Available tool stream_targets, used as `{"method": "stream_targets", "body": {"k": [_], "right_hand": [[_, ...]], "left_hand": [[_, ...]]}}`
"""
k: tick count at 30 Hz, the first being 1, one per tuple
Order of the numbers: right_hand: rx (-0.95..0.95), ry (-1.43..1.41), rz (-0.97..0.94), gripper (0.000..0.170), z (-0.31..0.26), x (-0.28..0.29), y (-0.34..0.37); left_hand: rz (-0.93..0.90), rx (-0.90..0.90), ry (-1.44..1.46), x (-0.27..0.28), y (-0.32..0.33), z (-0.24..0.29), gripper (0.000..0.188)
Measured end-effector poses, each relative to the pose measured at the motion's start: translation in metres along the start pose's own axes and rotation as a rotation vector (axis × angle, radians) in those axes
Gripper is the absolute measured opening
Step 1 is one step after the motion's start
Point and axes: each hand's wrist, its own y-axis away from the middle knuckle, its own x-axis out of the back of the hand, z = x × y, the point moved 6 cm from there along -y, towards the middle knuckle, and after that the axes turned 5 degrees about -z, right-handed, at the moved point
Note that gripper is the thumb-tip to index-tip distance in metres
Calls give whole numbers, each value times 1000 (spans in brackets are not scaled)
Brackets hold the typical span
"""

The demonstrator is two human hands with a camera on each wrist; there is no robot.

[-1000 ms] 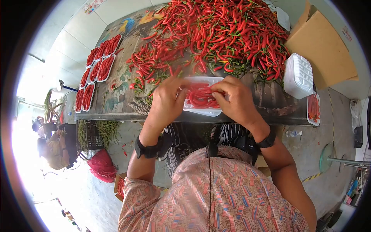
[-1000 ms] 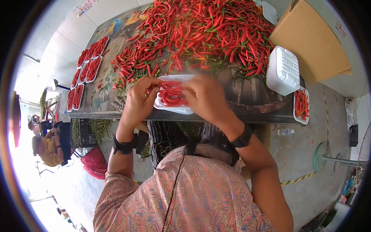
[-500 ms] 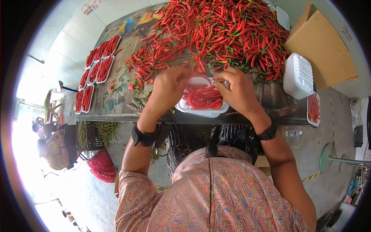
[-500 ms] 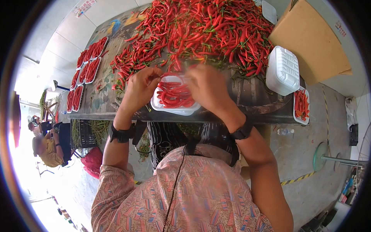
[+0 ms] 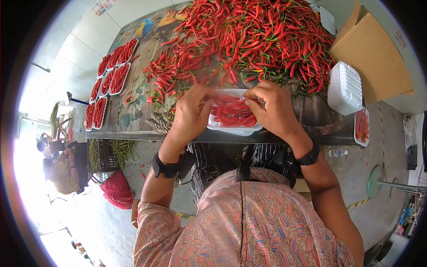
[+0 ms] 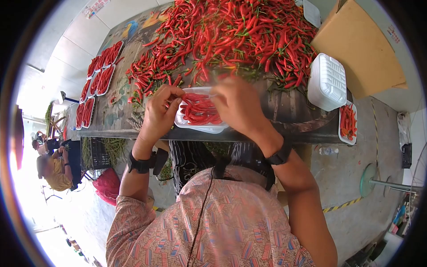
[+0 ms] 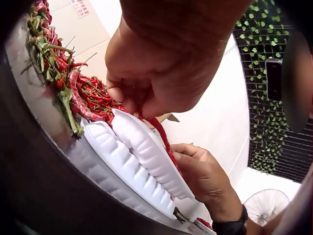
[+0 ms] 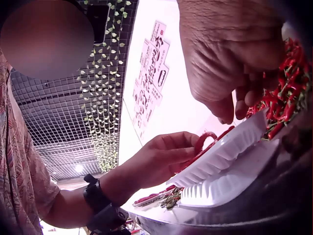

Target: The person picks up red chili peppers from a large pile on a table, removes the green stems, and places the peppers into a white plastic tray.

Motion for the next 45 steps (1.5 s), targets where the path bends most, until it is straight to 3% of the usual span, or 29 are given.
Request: {"method": "stream_targets", "body": {"k": [5, 15, 23, 38, 42, 45], "right_hand": [[62, -3, 58, 12, -4, 0, 0], [100, 56, 37, 13, -9, -5, -3], [153, 121, -2, 16, -12, -6, -3], [189, 147, 1, 17, -14, -13, 1], [170, 108, 25, 17, -16, -6, 2], [125, 110, 75, 16, -14, 5, 6]], "left_hand": [[97, 45, -15, 0, 0, 0, 15], [106, 96, -37, -1, 2, 1, 21], [30, -75, -206, 0, 0, 11, 24], [56, -100, -153, -2, -1, 7, 21], [96, -65, -97, 11, 2, 5, 20], [143, -12, -214, 39, 3, -9, 16]]}}
